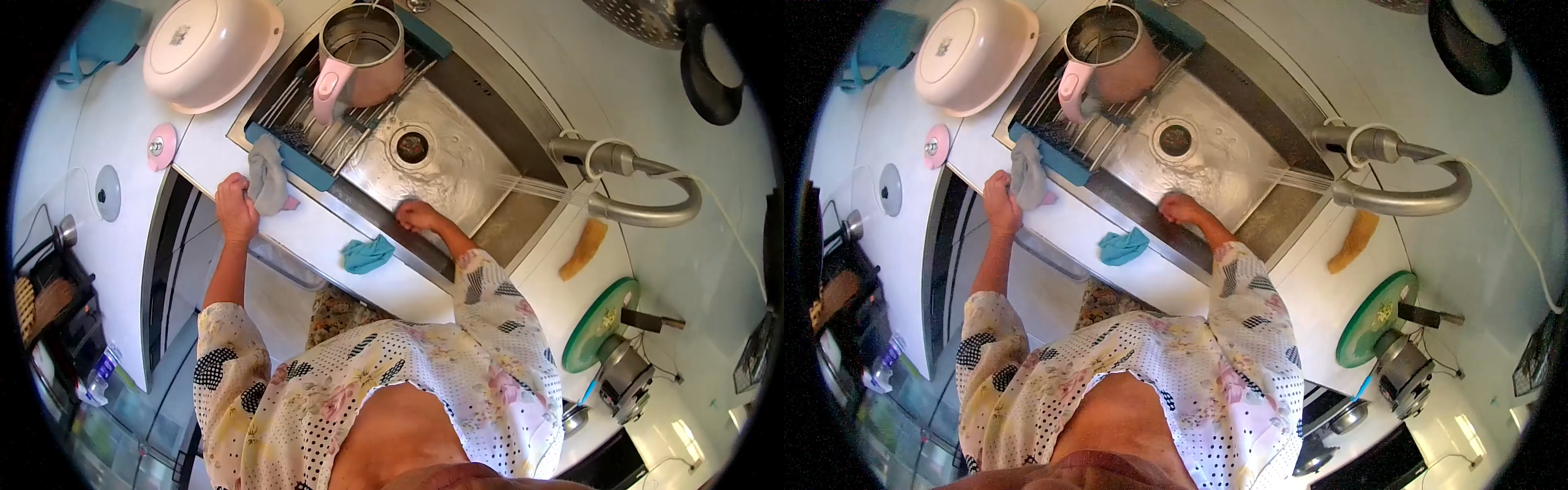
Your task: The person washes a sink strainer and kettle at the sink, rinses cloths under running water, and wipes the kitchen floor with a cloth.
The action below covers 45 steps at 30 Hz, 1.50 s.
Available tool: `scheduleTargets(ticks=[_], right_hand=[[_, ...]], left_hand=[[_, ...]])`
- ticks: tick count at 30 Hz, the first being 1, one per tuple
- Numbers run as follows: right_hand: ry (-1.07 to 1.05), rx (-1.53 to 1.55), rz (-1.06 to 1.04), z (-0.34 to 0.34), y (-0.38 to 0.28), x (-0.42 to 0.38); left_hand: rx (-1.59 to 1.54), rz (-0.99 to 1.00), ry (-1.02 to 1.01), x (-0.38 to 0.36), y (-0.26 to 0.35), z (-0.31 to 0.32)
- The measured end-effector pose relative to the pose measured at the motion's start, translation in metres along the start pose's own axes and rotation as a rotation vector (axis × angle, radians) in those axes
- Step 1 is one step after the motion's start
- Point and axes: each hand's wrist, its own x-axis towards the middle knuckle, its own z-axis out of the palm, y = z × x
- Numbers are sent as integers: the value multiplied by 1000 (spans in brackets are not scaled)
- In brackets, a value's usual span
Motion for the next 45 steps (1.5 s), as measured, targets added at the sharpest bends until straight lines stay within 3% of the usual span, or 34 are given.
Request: scheduleTargets(ticks=[2, 3, 5, 6, 8, 14, 18, 26, 29, 37, 42, 45], right_hand=[[24, 178, -97, -11, -11, 40], [190, -168, -297, -27, 3, 75], [480, 154, -360, -29, -17, 82], [794, -170, -476, -34, -13, 95], [1027, -572, -598, -26, -71, 31], [782, -820, -249, -1, -73, 10], [784, -899, -144, -10, -79, 32], [867, -1045, -191, -12, -71, 34], [869, -1061, -221, 12, -78, -4], [1046, -847, -640, 106, -120, -144], [958, -730, -883, 212, -146, -188], [875, -650, -1054, 267, -150, -172]], left_hand=[[12, -8, -6, 0, -3, 2], [18, -5, -3, 1, -4, 2], [23, 1, -6, 0, -4, 1], [22, -3, -14, 0, -3, 0], [14, -10, -18, 2, -1, -1], [8, -18, -41, 1, -3, -3], [10, -9, -16, -1, -5, -1], [-1, -2, -11, -5, -9, 0], [6, 7, 5, -3, -4, -6], [-31, -39, 4, -6, -6, -7], [-539, -95, 66, -23, -18, -30], [-504, -150, 144, -71, -26, -62]])
